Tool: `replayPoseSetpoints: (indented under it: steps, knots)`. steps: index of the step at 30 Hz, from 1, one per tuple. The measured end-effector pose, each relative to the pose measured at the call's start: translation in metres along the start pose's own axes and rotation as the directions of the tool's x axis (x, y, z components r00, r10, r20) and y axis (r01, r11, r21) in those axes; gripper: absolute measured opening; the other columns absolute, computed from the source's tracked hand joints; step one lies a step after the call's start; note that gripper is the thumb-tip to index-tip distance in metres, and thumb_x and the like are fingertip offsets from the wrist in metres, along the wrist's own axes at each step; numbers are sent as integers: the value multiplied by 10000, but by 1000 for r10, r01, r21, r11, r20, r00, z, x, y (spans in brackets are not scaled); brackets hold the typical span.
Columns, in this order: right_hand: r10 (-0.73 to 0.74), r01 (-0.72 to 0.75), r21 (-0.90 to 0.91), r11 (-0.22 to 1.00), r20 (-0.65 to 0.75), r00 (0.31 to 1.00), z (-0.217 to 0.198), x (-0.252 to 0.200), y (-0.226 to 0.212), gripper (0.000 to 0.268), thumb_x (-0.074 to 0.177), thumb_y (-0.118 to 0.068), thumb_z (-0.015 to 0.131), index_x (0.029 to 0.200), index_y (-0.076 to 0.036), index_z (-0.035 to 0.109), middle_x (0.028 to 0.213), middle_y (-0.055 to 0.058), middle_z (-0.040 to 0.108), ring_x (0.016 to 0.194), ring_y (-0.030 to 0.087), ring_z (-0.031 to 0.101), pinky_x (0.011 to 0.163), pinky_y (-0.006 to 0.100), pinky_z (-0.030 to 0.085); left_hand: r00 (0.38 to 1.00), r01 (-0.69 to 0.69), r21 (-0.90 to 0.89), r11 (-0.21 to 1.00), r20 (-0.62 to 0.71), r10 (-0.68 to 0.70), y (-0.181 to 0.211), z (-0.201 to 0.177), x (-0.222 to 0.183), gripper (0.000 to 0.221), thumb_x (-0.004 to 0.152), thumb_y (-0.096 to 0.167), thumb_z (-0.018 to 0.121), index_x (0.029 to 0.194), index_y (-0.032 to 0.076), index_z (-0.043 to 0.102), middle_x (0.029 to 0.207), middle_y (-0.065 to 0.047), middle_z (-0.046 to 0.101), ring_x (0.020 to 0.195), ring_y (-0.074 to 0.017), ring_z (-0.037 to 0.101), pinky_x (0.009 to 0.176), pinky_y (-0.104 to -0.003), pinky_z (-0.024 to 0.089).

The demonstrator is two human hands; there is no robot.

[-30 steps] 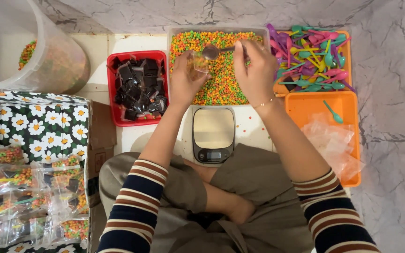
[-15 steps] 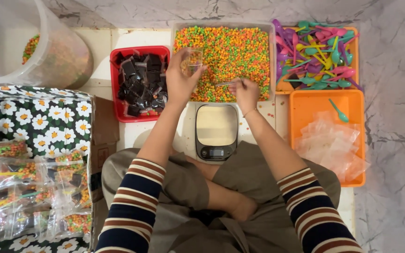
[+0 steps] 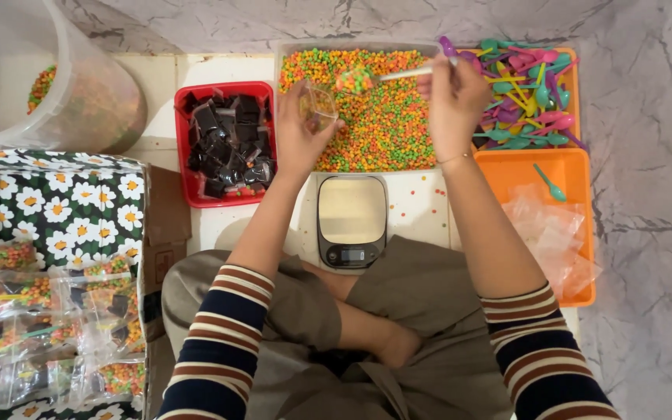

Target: The person scoops small multicolored food pellets into small plastic bags, weighs the bags on a digital scale, and seals them using a heat sealer or tape while sitting on the floor.

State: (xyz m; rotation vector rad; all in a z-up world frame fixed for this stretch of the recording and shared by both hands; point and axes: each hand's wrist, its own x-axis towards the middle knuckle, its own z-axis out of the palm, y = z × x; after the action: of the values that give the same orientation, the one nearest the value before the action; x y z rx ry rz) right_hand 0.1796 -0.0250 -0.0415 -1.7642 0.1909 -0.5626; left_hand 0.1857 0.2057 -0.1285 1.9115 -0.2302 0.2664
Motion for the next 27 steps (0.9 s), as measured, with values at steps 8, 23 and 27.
replayPoseSetpoints:
  steps: [8,23,27]
  knots:
    - [-570,619,-341,708,241,785,28,-27,-63,18,943,67,658,945,57,672,810,116,672,657,246,557,839,362,496,998,56,-31,998,32,-55,-2,13,1,854,751,62,914,1446,55,417,1345,-152,542,1129,-300,687,892,-354,677]
    - [272,-251,-210,945,79,959,16,-91,149,203,995,-147,609,888,-61,760,764,142,756,719,248,768,655,343,626,995,70,1,998,-72,-70,-13,3,-8,691,780,78,963,1350,53,575,1222,-182,605,1211,-426,609,923,-455,627]
    - [605,-594,155,790,-36,795,4,-76,155,173,951,-119,567,990,-55,723,791,163,766,639,158,766,575,224,666,998,63,-31,998,-25,-63,-13,-1,-12,795,782,32,950,1440,87,506,1283,-167,541,1268,-430,554,965,-488,607]
